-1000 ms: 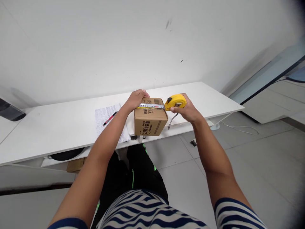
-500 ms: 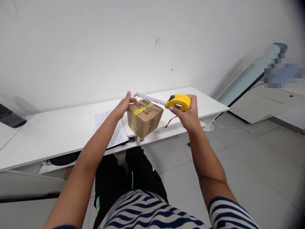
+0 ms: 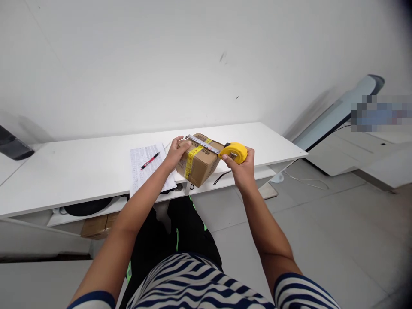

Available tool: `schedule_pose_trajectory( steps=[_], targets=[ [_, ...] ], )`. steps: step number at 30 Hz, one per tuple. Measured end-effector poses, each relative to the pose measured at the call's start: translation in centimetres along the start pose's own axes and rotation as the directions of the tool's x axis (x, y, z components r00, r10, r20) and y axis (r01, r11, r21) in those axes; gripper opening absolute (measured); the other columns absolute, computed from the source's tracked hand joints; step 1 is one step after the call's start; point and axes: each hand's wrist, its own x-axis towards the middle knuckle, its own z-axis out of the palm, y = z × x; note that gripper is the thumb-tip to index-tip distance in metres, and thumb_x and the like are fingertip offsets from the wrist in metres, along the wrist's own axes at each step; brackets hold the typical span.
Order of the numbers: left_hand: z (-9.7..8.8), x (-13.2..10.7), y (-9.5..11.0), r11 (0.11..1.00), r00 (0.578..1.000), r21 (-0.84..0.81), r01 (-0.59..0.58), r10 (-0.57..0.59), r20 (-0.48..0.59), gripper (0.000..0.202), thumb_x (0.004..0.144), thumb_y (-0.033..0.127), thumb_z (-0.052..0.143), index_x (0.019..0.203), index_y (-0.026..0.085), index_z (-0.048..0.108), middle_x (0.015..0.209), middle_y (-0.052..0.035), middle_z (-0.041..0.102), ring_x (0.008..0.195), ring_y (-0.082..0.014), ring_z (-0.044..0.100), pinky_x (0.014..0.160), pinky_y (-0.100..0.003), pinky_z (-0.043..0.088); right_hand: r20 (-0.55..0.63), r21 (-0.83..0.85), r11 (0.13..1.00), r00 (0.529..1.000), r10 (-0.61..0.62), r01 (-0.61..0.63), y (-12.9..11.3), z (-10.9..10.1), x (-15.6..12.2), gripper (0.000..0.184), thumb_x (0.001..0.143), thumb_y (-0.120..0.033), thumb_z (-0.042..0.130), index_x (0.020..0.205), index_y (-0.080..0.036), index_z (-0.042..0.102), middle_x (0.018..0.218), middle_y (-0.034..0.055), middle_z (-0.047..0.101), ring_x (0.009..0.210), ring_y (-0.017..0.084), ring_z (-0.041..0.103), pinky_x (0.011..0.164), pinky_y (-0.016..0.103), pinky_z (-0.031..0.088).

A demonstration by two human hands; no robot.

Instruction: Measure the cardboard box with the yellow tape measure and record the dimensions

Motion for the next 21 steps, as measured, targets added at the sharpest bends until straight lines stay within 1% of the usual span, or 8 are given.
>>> schedule_pose_trajectory(
  steps=[1,3,7,9,12,16,21],
  targets=[
    [0.1,0.0,0.1,1.000,1.000,0.007,0.001,-0.001,0.005,0.061,0.085,0.048,0.073,0.137,0.024,0.052,0.143,-0.0121,0.062,0.121,-0.0223,0.066,0.101,-0.032,0.053,-0.002,-0.006,1.000,1.000,0.008,-0.008,-0.2,0.0,-0.2,0.066,0.072,-0.049,0.088,0.113,-0.033,0.039,0.109,-0.0006,0.060,0.097,0.019,0.064,0.082,0.034,0.060],
    [0.3,0.1,0.2,1.000,1.000,0.009,-0.001,0.001,-0.001,0.059,0.086,0.045,0.071,0.139,0.024,0.053,0.144,-0.0125,0.062,0.120,-0.0230,0.067,0.101,-0.034,0.054,-0.008,-0.028,1.000,1.000,0.009,-0.009,-0.5,0.0,-0.5,0.067,0.069,-0.048,0.089,0.112,-0.032,0.039,0.106,-0.0011,0.059,0.095,0.018,0.064,0.081,0.033,0.059],
    [0.3,0.3,-0.2,0.999,0.999,-0.025,-0.039,0.039,0.003,0.052,0.088,0.039,0.068,0.137,0.022,0.058,0.146,-0.0123,0.062,0.124,-0.0252,0.067,0.106,-0.038,0.053,-0.006,-0.070,0.997,1.000,-0.015,0.015,-0.9,-0.3,-0.6,0.068,0.067,-0.046,0.090,0.110,-0.031,0.040,0.101,-0.0027,0.056,0.088,0.017,0.062,0.076,0.032,0.058],
    [0.2,0.5,-0.4,0.998,0.999,-0.033,-0.051,0.051,0.010,0.052,0.088,0.040,0.068,0.137,0.022,0.060,0.146,-0.0119,0.063,0.125,-0.0266,0.067,0.107,-0.039,0.053,0.006,-0.085,0.996,1.000,-0.021,0.021,-1.0,-0.6,-0.5,0.068,0.066,-0.044,0.091,0.110,-0.031,0.041,0.100,-0.0032,0.055,0.087,0.016,0.061,0.075,0.031,0.057],
    [0.0,0.7,-0.6,0.997,0.997,-0.037,-0.068,0.070,0.035,0.055,0.087,0.043,0.070,0.138,0.024,0.063,0.148,-0.0101,0.064,0.126,-0.0271,0.067,0.107,-0.039,0.053,0.025,-0.100,0.995,1.000,-0.014,0.017,-1.1,-0.9,-0.2,0.067,0.066,-0.044,0.091,0.109,-0.031,0.041,0.101,-0.0033,0.055,0.088,0.016,0.061,0.076,0.031,0.057],
    [-0.2,0.8,-0.6,0.998,0.996,-0.037,-0.052,0.054,0.072,0.058,0.086,0.046,0.071,0.140,0.024,0.065,0.144,-0.0086,0.069,0.124,-0.0273,0.067,0.106,-0.040,0.053,0.048,-0.099,0.995,0.999,0.009,-0.004,-1.3,-1.1,0.0,0.068,0.066,-0.044,0.091,0.109,-0.031,0.041,0.102,-0.0029,0.055,0.089,0.017,0.061,0.079,0.033,0.057],
    [-0.1,0.7,-0.6,0.995,0.997,-0.081,-0.052,0.056,0.048,0.058,0.084,0.047,0.075,0.136,0.022,0.070,0.143,-0.0089,0.071,0.127,-0.0277,0.067,0.107,-0.038,0.052,0.043,-0.083,0.996,0.999,-0.007,0.011,-0.9,-0.8,0.1,0.068,0.067,-0.045,0.092,0.110,-0.031,0.041,0.103,-0.0027,0.057,0.090,0.017,0.063,0.081,0.034,0.059]
  ],
)
